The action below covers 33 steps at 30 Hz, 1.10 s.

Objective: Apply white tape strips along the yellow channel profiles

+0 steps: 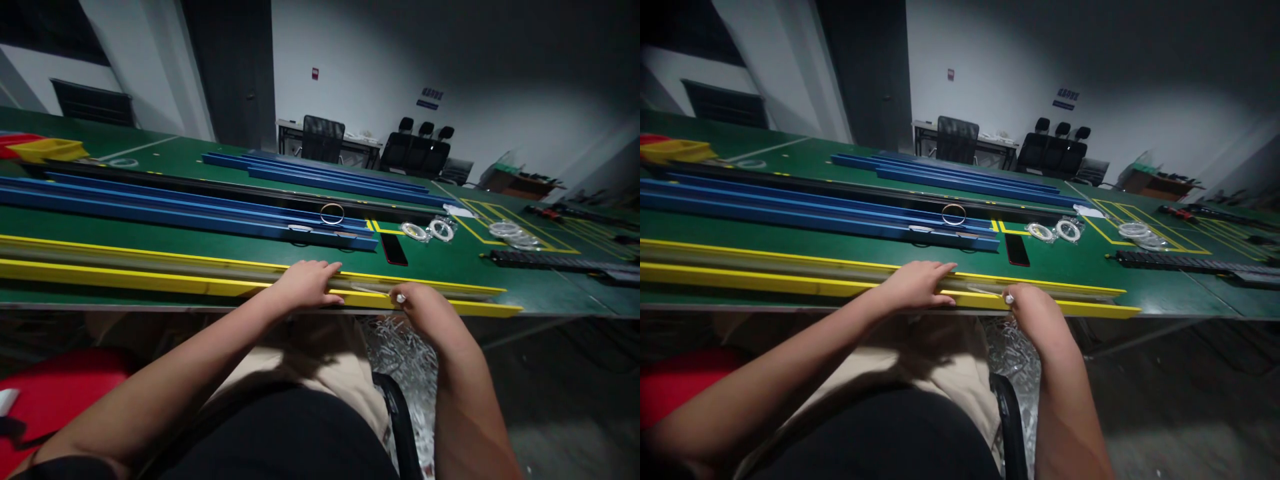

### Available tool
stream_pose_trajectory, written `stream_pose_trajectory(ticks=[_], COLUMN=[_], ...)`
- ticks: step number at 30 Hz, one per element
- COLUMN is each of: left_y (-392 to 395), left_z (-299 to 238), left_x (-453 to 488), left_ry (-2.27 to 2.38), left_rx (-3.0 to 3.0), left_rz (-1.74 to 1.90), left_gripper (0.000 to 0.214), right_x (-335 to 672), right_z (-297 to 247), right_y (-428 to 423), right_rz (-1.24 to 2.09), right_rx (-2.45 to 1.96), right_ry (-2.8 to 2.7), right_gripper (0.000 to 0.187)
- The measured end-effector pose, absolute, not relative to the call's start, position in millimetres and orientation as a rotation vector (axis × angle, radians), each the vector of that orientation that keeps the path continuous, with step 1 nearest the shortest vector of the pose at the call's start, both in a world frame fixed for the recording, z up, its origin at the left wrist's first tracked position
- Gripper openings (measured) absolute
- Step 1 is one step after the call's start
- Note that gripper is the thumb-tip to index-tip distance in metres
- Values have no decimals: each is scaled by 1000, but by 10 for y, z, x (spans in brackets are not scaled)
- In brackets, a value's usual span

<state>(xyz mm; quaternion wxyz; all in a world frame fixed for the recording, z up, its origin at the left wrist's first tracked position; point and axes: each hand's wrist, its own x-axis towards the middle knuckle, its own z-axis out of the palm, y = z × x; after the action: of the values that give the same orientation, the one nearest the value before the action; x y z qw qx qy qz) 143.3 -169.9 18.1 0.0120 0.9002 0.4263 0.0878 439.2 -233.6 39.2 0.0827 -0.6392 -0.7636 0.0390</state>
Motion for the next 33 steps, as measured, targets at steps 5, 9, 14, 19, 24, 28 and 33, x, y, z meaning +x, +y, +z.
stream_pose_trajectory(ticks=[5,9,14,19,24,28,33], left_y=[-1683,-1699,-1677,-1646,-1591,-1609,-1692], left_z=[142,122,94,61,0,21,119], left_x=[1444,1359,1010,218,-649,-876,-709], left_ry=[1371,1390,1473,1599,1708,1714,1669], left_rx=[2796,2772,2686,2567,2459,2432,2466], left_rz=[282,338,328,307,278,258,262], left_gripper=[72,71,80,87,90,89,85], right_x=[4401,4353,4316,4338,4220,4076,4104], right_z=[412,403,309,243,256,268,367], right_y=[-2269,-2277,-2308,-2260,-2272,-2284,-2237], right_rz=[11,206,741,897,687,270,-58], right_rx=[-1623,-1350,-1053,-1048,-1470,-1767,-1808], right_ry=[-2014,-1779,-1396,-1156,-1819,-2275,-2247], right_gripper=[22,37,37,35,33,21,13])
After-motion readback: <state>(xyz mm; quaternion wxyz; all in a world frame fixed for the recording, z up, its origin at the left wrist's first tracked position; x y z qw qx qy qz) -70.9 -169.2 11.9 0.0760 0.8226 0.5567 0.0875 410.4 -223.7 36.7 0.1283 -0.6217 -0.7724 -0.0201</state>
